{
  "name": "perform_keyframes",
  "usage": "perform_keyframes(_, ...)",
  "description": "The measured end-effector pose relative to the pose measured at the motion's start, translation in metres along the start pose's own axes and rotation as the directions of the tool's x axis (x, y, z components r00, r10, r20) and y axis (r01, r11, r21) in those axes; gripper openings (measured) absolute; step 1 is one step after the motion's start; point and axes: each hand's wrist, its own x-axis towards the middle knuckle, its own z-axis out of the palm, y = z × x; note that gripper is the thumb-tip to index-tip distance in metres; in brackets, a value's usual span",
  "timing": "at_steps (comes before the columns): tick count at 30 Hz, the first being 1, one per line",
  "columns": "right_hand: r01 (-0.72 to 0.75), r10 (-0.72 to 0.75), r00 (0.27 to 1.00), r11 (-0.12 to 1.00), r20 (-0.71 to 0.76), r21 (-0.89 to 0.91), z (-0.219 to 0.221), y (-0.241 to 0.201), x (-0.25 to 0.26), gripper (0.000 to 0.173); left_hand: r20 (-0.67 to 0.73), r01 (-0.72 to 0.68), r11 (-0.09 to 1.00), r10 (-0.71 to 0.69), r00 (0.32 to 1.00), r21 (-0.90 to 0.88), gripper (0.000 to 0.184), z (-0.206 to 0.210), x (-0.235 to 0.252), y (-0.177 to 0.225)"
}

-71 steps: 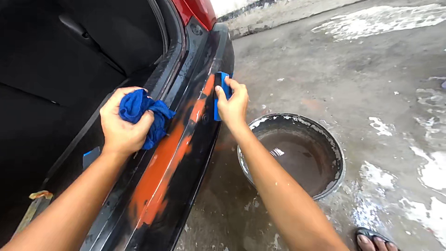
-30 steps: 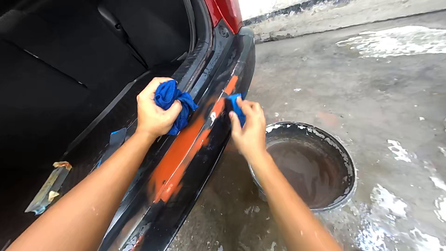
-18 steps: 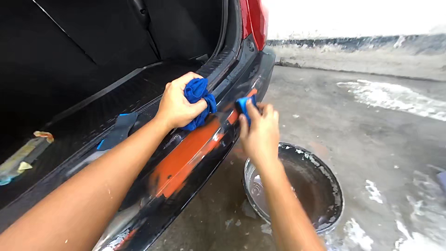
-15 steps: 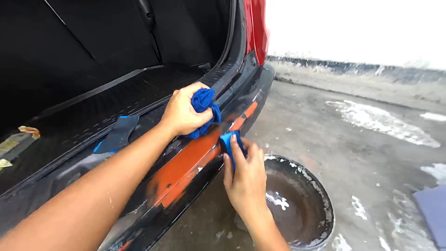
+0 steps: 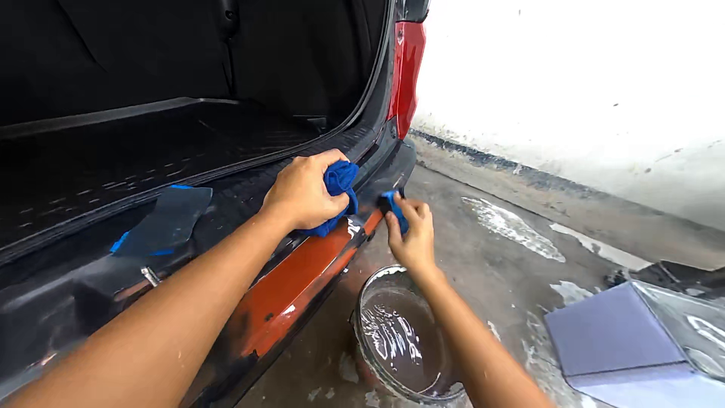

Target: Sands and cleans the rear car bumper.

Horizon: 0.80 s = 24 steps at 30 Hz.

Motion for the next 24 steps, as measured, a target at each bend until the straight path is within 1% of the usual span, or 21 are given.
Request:
perform_keyframes(2,-0.091,0.091,0.996,0.996,-0.011,-0.008,0.007,0.019,0.04,0.045,-0.001,0.002,1.0,-0.002,1.0,-0.003,0.042,0.001,0.0,-0.001)
perform_keyframes(3,-0.136,0.136,0.99,0.991,-0.023,-0.006,0.012,0.022,0.052,0.045,-0.009,0.002,1.0,-0.002,1.0,-0.003,0.041,0.002,0.0,-0.002)
perform_keyframes(4,-0.145,0.145,0.989,0.989,-0.039,0.002,0.014,0.021,0.051,0.046,-0.015,0.005,1.0,-0.005,1.0,-0.001,0.041,0.002,-0.001,-0.002)
perform_keyframes(5,-0.113,0.114,0.992,0.993,-0.05,0.018,0.014,0.017,0.039,0.046,-0.017,0.005,1.0,-0.005,1.0,0.002,0.04,0.001,-0.002,-0.002)
perform_keyframes(7,0.006,-0.003,0.999,0.998,-0.053,0.066,0.009,0.008,-0.001,0.048,-0.03,-0.003,1.0,0.003,1.0,0.008,0.039,0.002,-0.001,-0.003)
perform_keyframes(8,0.063,-0.059,0.997,0.993,-0.052,0.097,0.009,0.012,-0.011,0.048,-0.042,-0.01,1.0,0.01,0.999,0.008,0.039,0.002,0.0,-0.004)
perform_keyframes(9,0.118,-0.113,0.992,0.987,-0.052,0.107,0.011,0.021,-0.009,0.047,-0.053,-0.01,1.0,0.01,0.999,0.006,0.039,0.002,0.0,-0.005)
perform_keyframes(10,0.145,-0.142,0.989,0.985,-0.044,0.095,0.013,0.031,0.003,0.047,-0.06,-0.009,1.0,0.009,0.998,0.0,0.038,0.003,-0.002,-0.005)
perform_keyframes(11,0.129,-0.127,0.991,0.988,-0.031,0.085,0.015,0.041,0.024,0.046,-0.061,-0.017,1.0,0.017,0.998,-0.004,0.038,0.003,-0.003,-0.004)
perform_keyframes(13,0.048,-0.045,0.998,0.996,-0.035,0.078,0.021,0.051,0.07,0.045,-0.084,-0.042,0.999,0.041,0.996,-0.009,0.036,0.004,-0.002,-0.005)
perform_keyframes(14,0.009,-0.006,0.999,0.996,-0.04,0.087,0.023,0.049,0.078,0.045,-0.1,-0.05,0.999,0.049,0.994,-0.008,0.036,0.005,-0.004,-0.005)
perform_keyframes(15,-0.003,0.008,0.999,0.995,-0.042,0.103,0.022,0.043,0.07,0.046,-0.112,-0.06,0.998,0.059,0.992,-0.006,0.036,0.006,-0.006,-0.005)
perform_keyframes(16,0.023,-0.019,0.999,0.991,-0.031,0.135,0.018,0.036,0.051,0.046,-0.126,-0.07,0.998,0.069,0.99,0.0,0.036,0.006,-0.007,-0.004)
perform_keyframes(18,0.122,-0.117,0.992,0.976,-0.036,0.18,0.01,0.026,0.004,0.046,-0.155,-0.069,0.997,0.074,0.985,0.037,0.037,0.007,-0.008,-0.003)
perform_keyframes(19,0.171,-0.166,0.985,0.968,-0.046,0.182,0.008,0.026,-0.009,0.045,-0.169,-0.061,0.996,0.071,0.983,0.065,0.038,0.008,-0.009,-0.003)
perform_keyframes(20,0.205,-0.199,0.979,0.962,-0.053,0.179,0.008,0.03,-0.009,0.044,-0.182,-0.048,0.994,0.065,0.981,0.094,0.039,0.009,-0.009,-0.002)
perform_keyframes(22,0.212,-0.207,0.977,0.963,-0.046,0.169,0.014,0.043,0.022,0.043,-0.187,-0.001,0.985,0.034,0.982,0.174,0.04,0.011,-0.014,0.003)
perform_keyframes(24,0.149,-0.146,0.989,0.979,-0.033,0.14,0.022,0.054,0.067,0.046,-0.186,0.025,0.965,0.025,0.982,0.262,0.042,0.014,-0.015,0.009)
